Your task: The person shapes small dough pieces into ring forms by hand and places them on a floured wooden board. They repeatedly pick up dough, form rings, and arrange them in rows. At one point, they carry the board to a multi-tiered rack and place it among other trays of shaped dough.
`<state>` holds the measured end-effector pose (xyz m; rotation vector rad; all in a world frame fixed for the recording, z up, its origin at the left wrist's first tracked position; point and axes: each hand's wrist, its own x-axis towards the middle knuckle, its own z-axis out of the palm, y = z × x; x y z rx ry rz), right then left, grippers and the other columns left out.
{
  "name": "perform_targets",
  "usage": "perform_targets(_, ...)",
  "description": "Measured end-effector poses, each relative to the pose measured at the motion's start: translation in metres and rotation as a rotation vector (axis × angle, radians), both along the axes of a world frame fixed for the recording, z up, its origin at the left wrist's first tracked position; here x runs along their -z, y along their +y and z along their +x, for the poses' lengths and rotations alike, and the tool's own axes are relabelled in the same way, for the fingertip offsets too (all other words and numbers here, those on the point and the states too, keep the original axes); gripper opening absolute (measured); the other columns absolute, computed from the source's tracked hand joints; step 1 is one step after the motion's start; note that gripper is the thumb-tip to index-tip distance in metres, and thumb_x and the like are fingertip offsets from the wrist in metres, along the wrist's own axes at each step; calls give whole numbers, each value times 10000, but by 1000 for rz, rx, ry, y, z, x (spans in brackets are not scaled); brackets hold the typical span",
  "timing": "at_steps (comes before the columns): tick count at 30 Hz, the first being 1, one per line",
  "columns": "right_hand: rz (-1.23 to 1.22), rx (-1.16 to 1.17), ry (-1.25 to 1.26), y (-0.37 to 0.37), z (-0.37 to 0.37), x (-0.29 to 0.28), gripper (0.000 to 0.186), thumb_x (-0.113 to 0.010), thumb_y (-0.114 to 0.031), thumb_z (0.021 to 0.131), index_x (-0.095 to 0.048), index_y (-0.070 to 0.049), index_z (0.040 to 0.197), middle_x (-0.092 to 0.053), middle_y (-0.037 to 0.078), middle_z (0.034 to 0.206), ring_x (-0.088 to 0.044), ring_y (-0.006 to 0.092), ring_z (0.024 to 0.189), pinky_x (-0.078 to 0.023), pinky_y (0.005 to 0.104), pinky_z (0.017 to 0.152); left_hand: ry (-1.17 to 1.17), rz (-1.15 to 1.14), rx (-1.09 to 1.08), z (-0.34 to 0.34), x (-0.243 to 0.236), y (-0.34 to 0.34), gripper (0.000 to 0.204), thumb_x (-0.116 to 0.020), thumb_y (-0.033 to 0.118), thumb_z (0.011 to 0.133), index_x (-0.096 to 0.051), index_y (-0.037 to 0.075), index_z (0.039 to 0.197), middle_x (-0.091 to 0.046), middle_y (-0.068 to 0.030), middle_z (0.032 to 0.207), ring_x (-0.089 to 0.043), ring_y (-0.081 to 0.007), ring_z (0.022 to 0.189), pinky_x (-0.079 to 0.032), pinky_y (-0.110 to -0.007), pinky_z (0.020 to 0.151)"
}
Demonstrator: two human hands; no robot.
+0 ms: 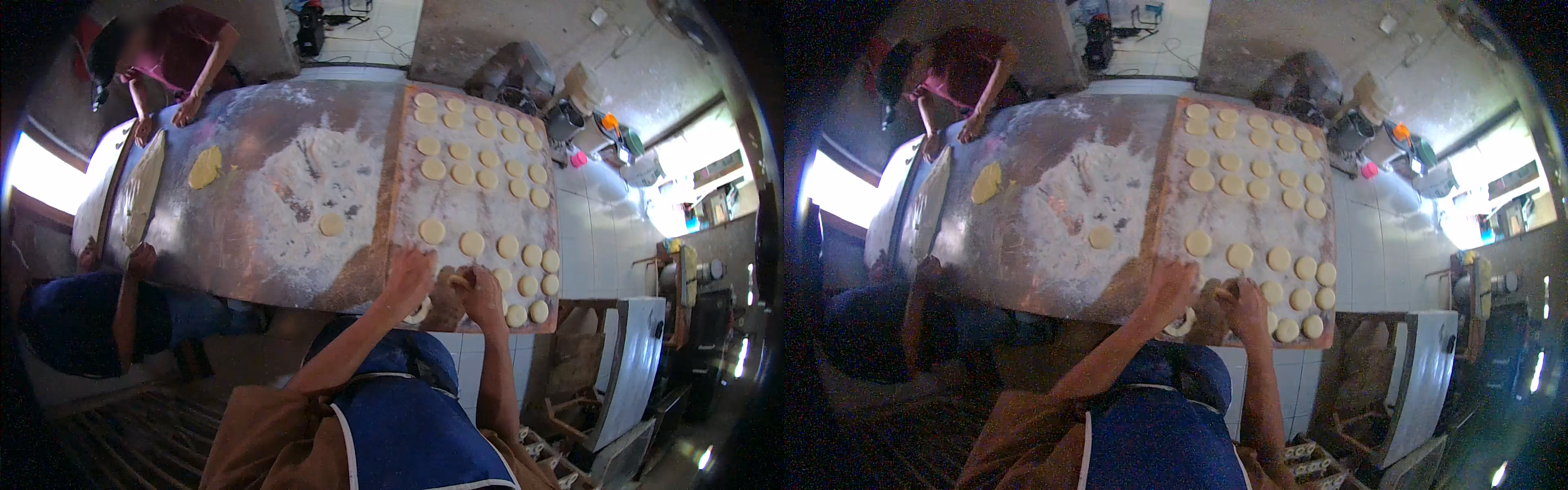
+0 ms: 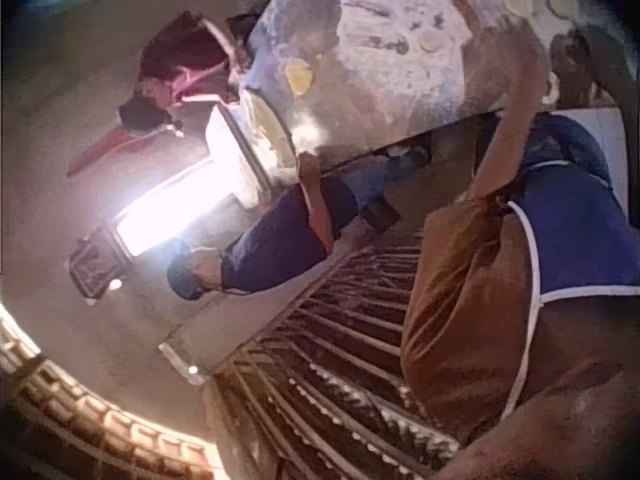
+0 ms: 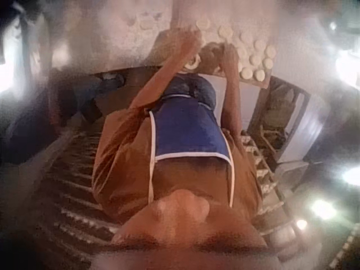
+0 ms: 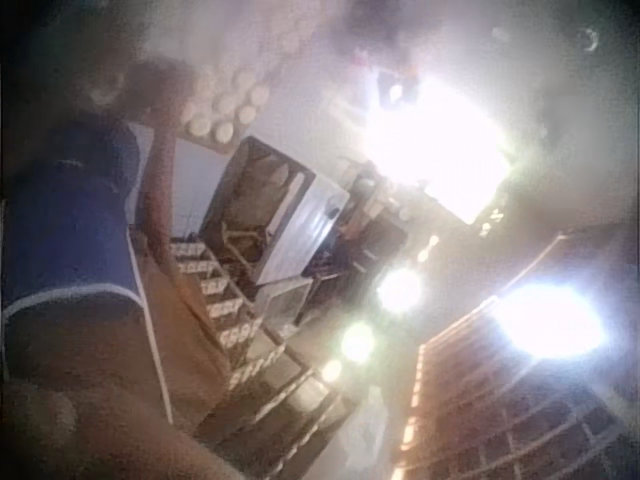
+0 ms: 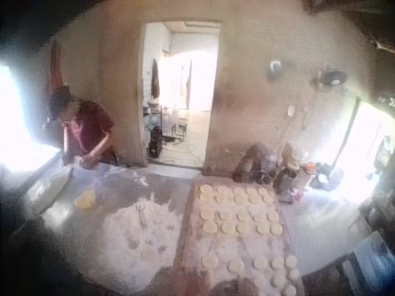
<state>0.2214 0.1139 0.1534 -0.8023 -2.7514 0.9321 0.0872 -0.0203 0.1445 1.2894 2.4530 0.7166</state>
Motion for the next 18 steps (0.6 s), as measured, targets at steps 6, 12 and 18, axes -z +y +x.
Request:
perform_targets(6, -376, -48, 101, -57, -72, -33, 217, -714, -96, 756, -635, -8, 938, -678, 162, 856, -667, 319, 832, -517, 415, 730, -353, 510, -317, -59, -20, -79, 274, -679, 49, 776, -505, 19, 985, -603, -151, 854, -620, -341, 779, -497, -384, 716)
perform_targets(12, -21, -231, 186, -126, -175, 30, 288, -698, -171, 752, -626, -18, 986, -669, 178, 926, -625, 385, 906, -484, 475, 811, 194, 386, -634, -136, 23, -185, 250, -629, -2, 786, -514, 5, 1008, -564, -145, 949, -605, -247, 777, -499, -331, 722)
perform_targets(18, -77, -280, -118, -126, -202, 18, 282, -728, -165, 753, -572, -11, 930, -673, 176, 898, -654, 338, 804, -513, 441, 745, -113, 573, -541, -120, 28, -186, 212, -653, 59, 820, -575, -12, 1003, -599, -136, 949, -630, -232, 820, -516, -341, 733)
